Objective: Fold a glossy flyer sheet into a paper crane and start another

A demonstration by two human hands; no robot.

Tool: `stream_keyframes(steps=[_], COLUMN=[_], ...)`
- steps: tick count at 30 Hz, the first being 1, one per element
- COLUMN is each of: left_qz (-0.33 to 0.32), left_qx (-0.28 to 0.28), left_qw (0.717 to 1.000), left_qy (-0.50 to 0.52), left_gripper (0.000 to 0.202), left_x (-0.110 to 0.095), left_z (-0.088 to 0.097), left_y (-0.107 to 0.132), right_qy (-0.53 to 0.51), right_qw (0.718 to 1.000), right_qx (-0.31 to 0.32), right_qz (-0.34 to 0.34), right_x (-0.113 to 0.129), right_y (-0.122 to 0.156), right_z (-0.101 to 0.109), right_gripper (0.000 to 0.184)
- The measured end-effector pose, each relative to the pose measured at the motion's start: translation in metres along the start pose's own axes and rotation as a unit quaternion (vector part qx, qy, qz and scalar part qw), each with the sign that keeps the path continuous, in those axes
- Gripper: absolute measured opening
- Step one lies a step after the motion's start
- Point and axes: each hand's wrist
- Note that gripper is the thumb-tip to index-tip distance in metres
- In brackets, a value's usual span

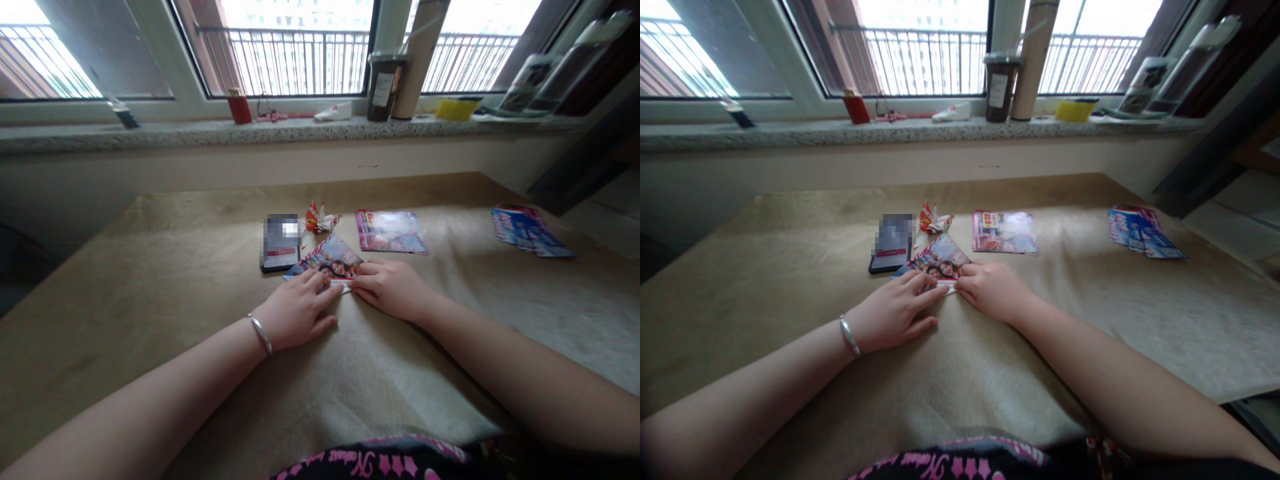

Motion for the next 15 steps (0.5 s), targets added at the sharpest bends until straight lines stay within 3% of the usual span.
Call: stream_keyframes(steps=[9, 15], left_qz=[-0.005, -0.016], left_qx=[0.004, 0.012], left_qw=[1.000, 1.000], left_qy=[0.008, 0.023], left_gripper=[0.046, 0.048], left_x=[-0.0011, 0.0007], left_z=[0.0012, 0.0022], left_y=[-0.0016, -0.0018], right_qy=[-0.036, -0.019], right_qw=[0.996, 0.997], right_qx=[-0.022, -0.009], right_qz=[0.080, 0.069], right_x=[-0.0015, -0.0029], right_y=[-0.0012, -0.0005], right_z=[-0.0031, -0.0031], right_gripper=[0.024, 0.022])
Point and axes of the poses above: each hand's wrist, its own y-axis away from the middle knuckle, its own z-axis out of the back of the hand, x = y × z, and after that the axes turned 5 degrees about -x, right-handed
